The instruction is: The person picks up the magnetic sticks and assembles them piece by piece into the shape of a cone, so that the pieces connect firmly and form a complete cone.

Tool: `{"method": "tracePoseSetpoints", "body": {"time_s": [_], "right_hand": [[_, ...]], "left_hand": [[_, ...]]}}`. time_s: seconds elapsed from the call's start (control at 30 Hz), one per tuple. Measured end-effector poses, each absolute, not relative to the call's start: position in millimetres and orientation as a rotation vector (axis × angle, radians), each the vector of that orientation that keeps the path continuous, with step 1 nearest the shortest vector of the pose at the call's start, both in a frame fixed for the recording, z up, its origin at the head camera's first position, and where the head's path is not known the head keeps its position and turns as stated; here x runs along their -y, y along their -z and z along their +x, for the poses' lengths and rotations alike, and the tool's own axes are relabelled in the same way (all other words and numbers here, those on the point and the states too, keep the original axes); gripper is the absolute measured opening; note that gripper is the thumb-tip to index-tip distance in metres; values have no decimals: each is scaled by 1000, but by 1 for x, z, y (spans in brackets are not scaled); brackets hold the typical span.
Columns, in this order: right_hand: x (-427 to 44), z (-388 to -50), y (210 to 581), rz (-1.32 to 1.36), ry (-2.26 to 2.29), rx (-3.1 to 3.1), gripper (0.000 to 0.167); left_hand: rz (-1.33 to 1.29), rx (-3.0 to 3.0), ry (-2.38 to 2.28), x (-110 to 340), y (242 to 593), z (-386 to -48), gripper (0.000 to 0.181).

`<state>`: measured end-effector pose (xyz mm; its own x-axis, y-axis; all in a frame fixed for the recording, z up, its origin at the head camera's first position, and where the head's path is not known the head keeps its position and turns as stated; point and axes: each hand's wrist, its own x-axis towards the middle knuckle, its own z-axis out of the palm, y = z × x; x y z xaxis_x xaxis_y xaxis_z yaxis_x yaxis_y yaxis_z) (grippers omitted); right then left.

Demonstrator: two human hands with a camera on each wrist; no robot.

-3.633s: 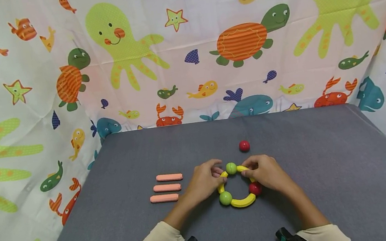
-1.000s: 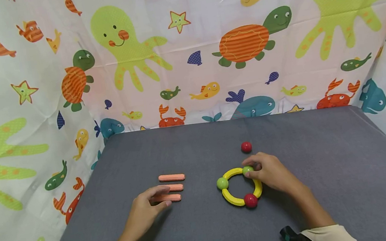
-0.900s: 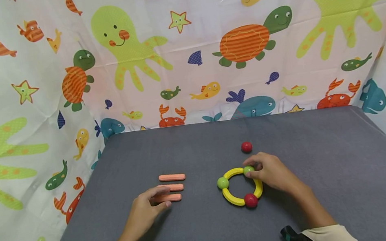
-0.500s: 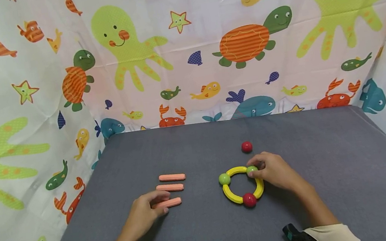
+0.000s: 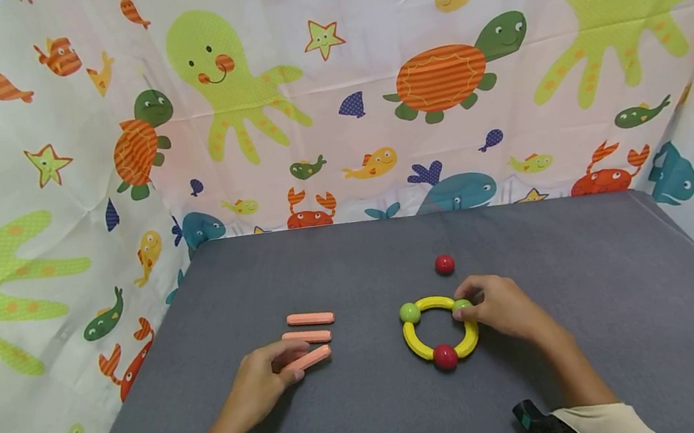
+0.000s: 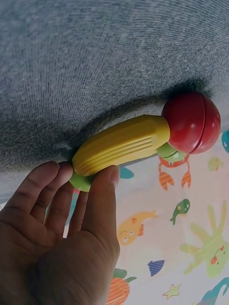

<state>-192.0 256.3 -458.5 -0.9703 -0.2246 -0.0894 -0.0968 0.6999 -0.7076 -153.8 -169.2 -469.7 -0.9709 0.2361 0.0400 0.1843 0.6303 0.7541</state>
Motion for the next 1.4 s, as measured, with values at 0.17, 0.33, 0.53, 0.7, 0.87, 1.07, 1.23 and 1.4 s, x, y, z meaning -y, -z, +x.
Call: {"method": "tracePoseSetpoints", "body": {"time_s": [0.17,0.33,0.53,0.7,0.87,1.07,1.23,1.4], "right_hand": [[-258,-192,458,-258,1158,-2710,27],[-259,-192,459,-242,1191,-2668,27],[-259,-191,459,-215,1233,-2633,29],[-260,-191,458,-203,1255,-2601,31],[-261,-191,456,-208,1277,-2562,33],[-262,-191,454,-177,1342,-2482,33],[-262,-190,454,-186,1376,-2424,32],[-264,-191,454,-259,1314,-2447,34]], "left_hand": [[391,-2804,-1357,158,465,-154,33],[429,-2823,-1488,142,462,-159,41],[523,-2794,-1518,120,463,-169,42],[581,-2727,-1544,105,464,-175,29],[570,-2675,-1591,92,466,-181,30],[541,-2654,-1614,81,468,-191,36],[547,-2668,-1613,73,470,-197,32],[547,-2651,-1627,63,470,-203,33]]}}
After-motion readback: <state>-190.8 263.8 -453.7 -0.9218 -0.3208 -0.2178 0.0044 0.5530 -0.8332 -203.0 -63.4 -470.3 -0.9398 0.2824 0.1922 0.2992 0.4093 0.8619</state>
